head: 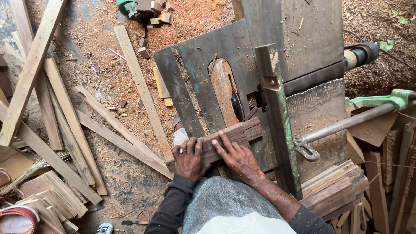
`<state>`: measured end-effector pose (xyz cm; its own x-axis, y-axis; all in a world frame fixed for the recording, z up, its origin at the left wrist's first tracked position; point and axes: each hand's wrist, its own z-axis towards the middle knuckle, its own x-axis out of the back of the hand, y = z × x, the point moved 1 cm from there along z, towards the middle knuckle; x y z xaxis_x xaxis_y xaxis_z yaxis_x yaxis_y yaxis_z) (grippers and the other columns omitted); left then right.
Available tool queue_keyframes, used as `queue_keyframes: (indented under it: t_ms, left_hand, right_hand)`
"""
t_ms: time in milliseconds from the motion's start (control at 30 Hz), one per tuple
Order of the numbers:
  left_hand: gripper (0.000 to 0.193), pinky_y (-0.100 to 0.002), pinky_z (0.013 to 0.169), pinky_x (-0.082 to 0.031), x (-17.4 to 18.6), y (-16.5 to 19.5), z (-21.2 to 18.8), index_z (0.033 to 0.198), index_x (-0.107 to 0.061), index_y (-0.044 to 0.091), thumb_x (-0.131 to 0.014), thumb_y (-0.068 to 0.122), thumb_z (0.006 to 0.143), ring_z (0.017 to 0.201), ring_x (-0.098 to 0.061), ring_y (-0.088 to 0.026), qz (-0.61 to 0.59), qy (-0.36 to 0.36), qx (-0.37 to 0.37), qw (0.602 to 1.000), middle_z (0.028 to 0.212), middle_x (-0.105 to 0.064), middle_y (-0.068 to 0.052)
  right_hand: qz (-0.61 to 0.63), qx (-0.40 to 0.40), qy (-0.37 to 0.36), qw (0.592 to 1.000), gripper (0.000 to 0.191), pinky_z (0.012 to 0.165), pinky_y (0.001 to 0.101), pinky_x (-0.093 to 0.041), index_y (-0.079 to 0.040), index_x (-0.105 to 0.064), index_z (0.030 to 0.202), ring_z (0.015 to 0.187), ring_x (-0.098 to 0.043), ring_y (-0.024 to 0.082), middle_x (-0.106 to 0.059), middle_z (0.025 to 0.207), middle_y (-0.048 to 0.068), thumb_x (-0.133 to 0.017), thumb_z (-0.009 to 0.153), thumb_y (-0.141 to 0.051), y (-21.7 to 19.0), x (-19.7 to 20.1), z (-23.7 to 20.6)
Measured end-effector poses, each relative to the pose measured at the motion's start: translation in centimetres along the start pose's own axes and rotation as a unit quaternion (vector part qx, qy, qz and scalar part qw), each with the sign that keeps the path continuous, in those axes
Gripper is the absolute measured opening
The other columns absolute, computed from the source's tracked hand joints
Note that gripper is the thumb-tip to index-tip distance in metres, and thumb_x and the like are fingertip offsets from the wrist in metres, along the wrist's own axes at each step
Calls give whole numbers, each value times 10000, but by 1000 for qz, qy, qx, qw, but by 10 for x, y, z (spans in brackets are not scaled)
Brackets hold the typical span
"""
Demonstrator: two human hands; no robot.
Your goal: The person uses a table saw to cut several small wooden planks. They feed each plank through the blade one at a time, then remove the cut pieces and place them aside. The process is repeated for multiple planks of varying colors.
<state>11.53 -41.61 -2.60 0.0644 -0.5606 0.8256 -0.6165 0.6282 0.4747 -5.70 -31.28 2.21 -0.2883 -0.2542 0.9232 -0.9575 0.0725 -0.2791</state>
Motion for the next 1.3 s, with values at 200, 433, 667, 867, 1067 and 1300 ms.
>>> queue_keyframes:
  t_ms: [200, 433, 667, 867, 1067, 1300]
  left_hand:
    - [1156, -533, 1039, -265, -1, -5, 3, 1485, -416, 126, -928, 535, 533, 1251, -479, -246, -19, -9, -1, 1000, 1399, -459, -93]
    - [1201, -529, 1031, -263, 1, -9, 6, 1501, -395, 128, -943, 566, 527, 1219, -480, -245, -11, -41, 5, 999, 1362, -461, -93]
    - [1239, -548, 1049, -274, 6, -10, 7, 1495, -395, 149, -960, 586, 482, 1250, -470, -292, -9, -33, 0, 999, 1346, -465, -100]
    - [1251, -601, 1100, -263, 9, -10, 12, 1518, -379, 179, -946, 652, 509, 1209, -505, -311, -25, -80, 31, 996, 1376, -458, -122]
    - [1233, -611, 1068, -284, 17, -13, 20, 1499, -399, 188, -956, 633, 493, 1248, -498, -346, -18, -76, 30, 996, 1368, -470, -129]
    - [1195, -564, 1084, -294, 25, -10, 24, 1482, -433, 194, -957, 589, 483, 1279, -506, -346, -27, -38, 29, 998, 1360, -495, -107]
  right_hand:
    - [-12, -4, -38, 999, 765, 743, 319, -610, -129, -418, 1563, 929, -665, 198, -364, 1621, 221, -663, 843, -44, 2, 2, 5]
    - [1, -7, -41, 999, 706, 732, 332, -620, -148, -417, 1560, 919, -662, 190, -355, 1622, 216, -638, 901, -27, 1, 2, 12]
    - [8, -8, -52, 999, 736, 750, 339, -622, -136, -409, 1565, 947, -665, 199, -331, 1633, 220, -643, 880, -6, 2, 8, 15]
    - [11, 5, -52, 999, 785, 767, 343, -622, -126, -403, 1557, 1015, -664, 226, -319, 1631, 230, -646, 823, 8, 4, 16, 21]
    - [22, 0, -51, 998, 761, 775, 357, -620, -128, -415, 1551, 1025, -668, 227, -327, 1630, 221, -646, 838, 6, 5, 22, 30]
    - [31, -3, -42, 999, 755, 758, 351, -622, -136, -425, 1551, 1000, -674, 220, -348, 1629, 215, -652, 844, 0, 5, 29, 39]
